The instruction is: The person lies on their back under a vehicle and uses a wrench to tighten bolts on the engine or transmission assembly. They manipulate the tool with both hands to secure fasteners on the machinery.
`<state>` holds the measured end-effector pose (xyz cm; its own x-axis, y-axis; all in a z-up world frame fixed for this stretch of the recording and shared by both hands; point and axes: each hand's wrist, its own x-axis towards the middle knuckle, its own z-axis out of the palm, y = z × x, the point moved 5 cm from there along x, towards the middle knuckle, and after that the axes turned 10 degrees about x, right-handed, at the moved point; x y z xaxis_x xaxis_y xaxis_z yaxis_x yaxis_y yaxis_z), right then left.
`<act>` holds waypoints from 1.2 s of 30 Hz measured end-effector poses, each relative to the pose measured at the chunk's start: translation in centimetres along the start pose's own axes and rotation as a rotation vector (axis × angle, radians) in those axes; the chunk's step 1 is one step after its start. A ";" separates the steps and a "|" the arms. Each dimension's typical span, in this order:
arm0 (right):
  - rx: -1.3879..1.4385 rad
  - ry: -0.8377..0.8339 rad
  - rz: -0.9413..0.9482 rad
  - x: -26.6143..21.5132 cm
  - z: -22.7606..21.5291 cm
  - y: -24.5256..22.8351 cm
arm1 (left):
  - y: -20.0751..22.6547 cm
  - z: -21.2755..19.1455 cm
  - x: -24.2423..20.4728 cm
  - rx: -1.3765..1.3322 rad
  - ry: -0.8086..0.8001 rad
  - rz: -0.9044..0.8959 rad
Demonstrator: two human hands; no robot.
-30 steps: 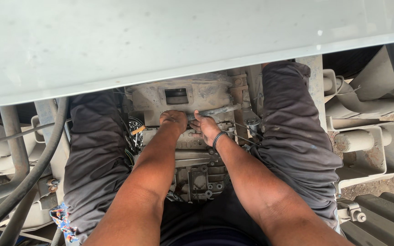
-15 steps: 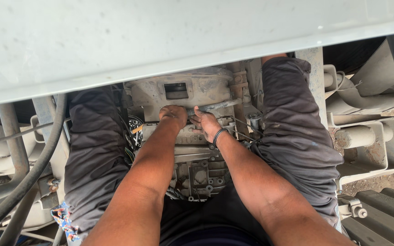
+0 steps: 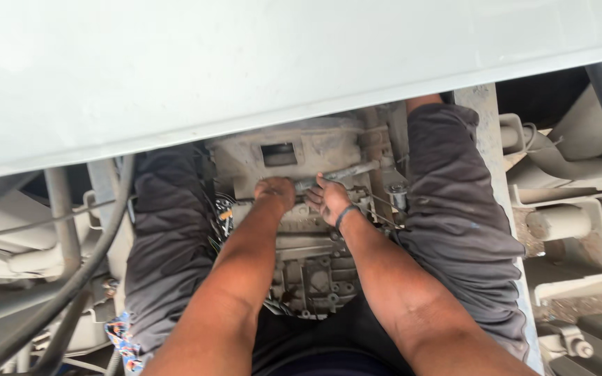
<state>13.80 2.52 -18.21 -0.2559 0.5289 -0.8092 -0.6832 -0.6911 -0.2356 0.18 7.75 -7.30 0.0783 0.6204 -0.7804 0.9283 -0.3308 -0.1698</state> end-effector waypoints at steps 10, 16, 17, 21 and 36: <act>0.249 -0.004 0.025 0.7 1.2 1.9 | -2.5 3.5 1.0 -0.157 0.030 -0.135; 0.428 0.090 0.023 3.3 0.2 3.4 | -2.0 0.4 -1.1 -0.056 -0.172 -0.118; 0.433 0.134 0.031 3.6 -0.3 4.0 | -1.8 0.3 -1.7 -0.045 -0.191 -0.112; 0.479 0.114 0.033 4.5 -0.2 4.4 | -1.6 -0.5 -2.0 -0.069 -0.149 -0.138; 0.523 0.274 0.010 -0.4 1.9 2.3 | -0.7 0.3 -1.6 -0.005 -0.187 -0.141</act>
<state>11.06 1.63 -17.40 -0.1254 0.3292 -0.9359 -0.9460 -0.3240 0.0128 -0.68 6.77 -6.16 -0.1208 0.5177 -0.8470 0.9272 -0.2459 -0.2826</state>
